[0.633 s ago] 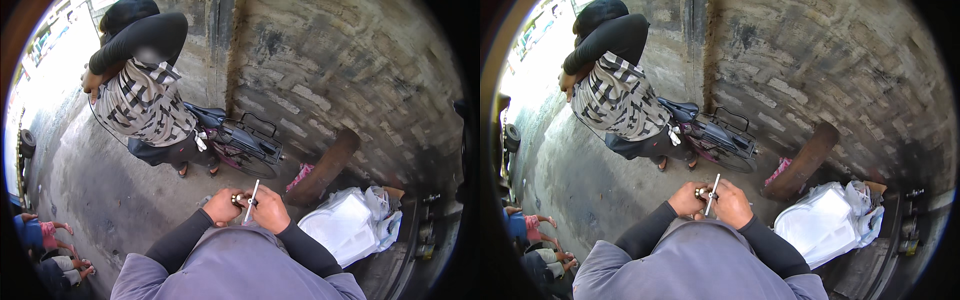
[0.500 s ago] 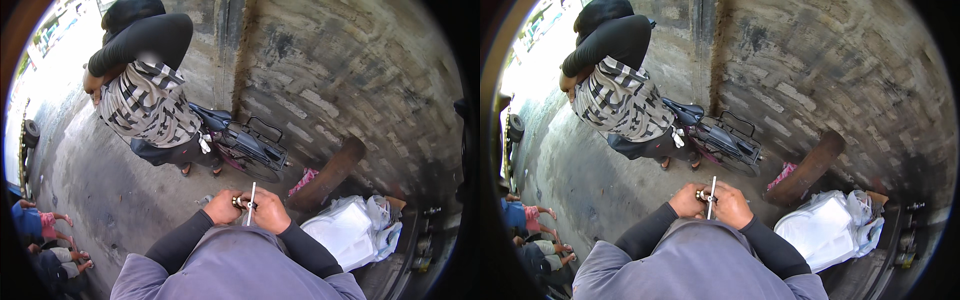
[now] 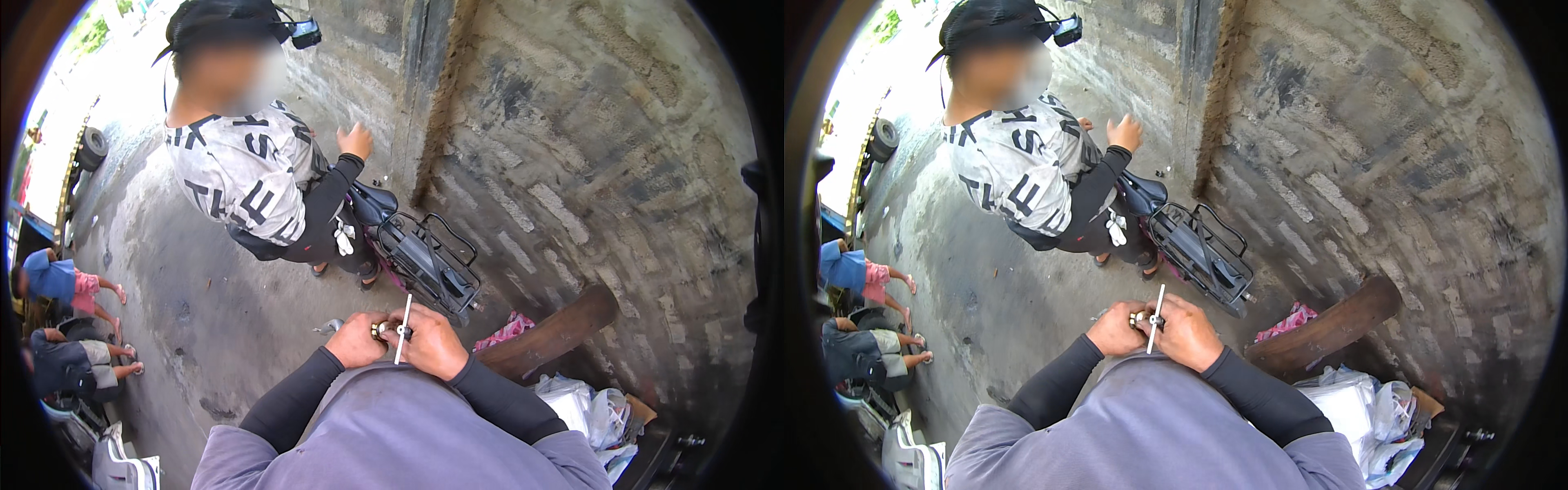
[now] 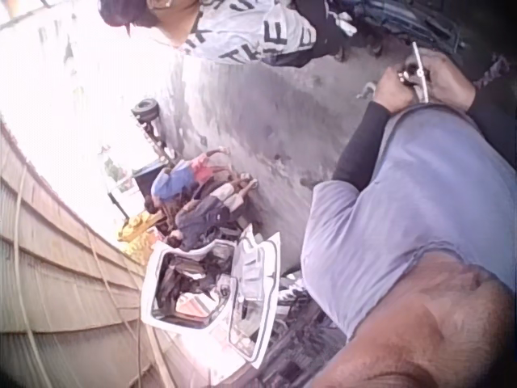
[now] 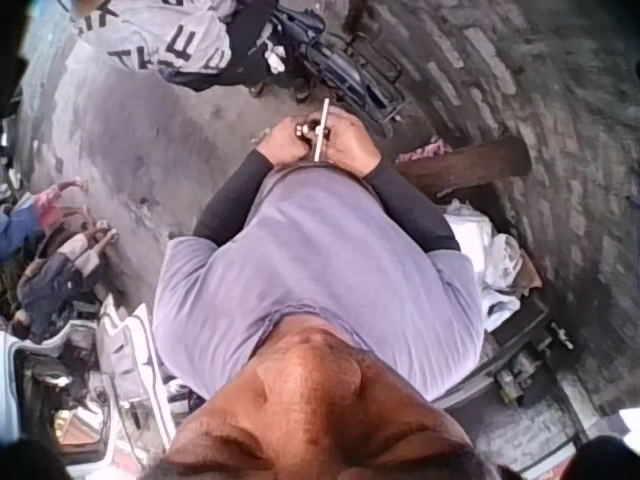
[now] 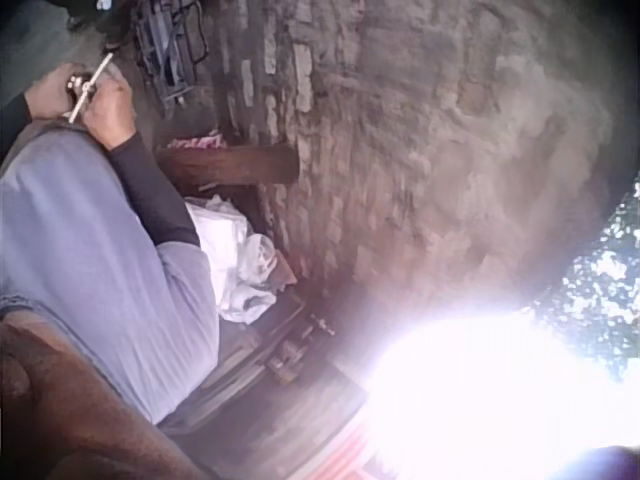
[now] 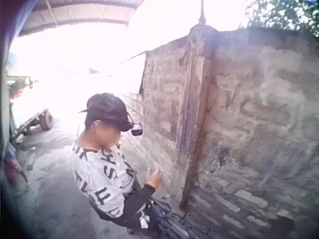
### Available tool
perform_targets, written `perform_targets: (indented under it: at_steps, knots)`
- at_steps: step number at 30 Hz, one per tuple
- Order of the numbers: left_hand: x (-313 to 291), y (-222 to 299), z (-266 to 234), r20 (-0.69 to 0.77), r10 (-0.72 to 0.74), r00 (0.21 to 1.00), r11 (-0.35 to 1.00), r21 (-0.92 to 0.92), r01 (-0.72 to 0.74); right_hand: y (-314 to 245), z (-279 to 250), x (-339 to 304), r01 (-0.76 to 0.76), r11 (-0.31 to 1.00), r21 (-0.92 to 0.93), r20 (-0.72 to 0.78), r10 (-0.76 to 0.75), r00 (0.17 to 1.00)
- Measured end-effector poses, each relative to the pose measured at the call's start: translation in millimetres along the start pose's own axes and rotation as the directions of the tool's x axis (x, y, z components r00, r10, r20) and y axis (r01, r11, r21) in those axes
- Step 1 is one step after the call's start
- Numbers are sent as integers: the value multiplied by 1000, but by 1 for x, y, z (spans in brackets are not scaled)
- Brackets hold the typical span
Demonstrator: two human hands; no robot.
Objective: The person uses a screwdriver to adjust the handlebar stem and stem cap on a purple bicycle while another person holds the bike. The person then moves to a blue bicycle and adjusts the handlebar stem cap.
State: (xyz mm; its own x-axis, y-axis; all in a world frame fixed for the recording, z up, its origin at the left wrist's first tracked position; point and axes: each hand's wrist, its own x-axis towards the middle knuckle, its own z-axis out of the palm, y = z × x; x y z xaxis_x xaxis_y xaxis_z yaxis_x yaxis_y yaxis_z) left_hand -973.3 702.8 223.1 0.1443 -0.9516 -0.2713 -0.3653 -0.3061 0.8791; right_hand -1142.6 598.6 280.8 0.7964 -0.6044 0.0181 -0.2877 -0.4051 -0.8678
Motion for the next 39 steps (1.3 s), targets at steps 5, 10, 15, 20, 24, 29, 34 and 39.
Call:
perform_targets:
  at_steps: [5, 10, 15, 20, 24, 29, 34, 39]
  knots:
    - [11, 8, 22, -54, -35, 998, 999, -12, 34, 35, -19, 5, 142, 990, 21, 120, -143, 982]
    - [19, 15, 37, -102, -98, 990, 994, -55, 93, 49, -35, 13, 68, 995, 77, 187, -81, 979]
    - [26, 18, 42, -126, -83, 989, 995, -68, 75, 68, -35, 15, 215, 975, 63, 172, -223, 959]
    - [34, 16, 42, -152, -117, 981, 993, -35, 113, 61, -43, 27, 114, 993, 20, 204, -116, 972]
    - [40, 12, 39, -153, -95, 984, 995, -8, 95, 72, -42, 37, 229, 972, 46, 208, -234, 950]
    - [48, 12, 34, -108, -82, 991, 997, -14, 81, 57, -56, 45, 69, 997, 38, 269, -77, 960]
    - [53, 14, 33, -144, -76, 987, 997, -9, 75, 72, -51, 47, 166, 986, 4, 235, -162, 958]
    - [54, 15, 30, -127, -60, 990, 998, -23, 58, 53, -58, 49, 52, 997, 49, 240, -62, 969]
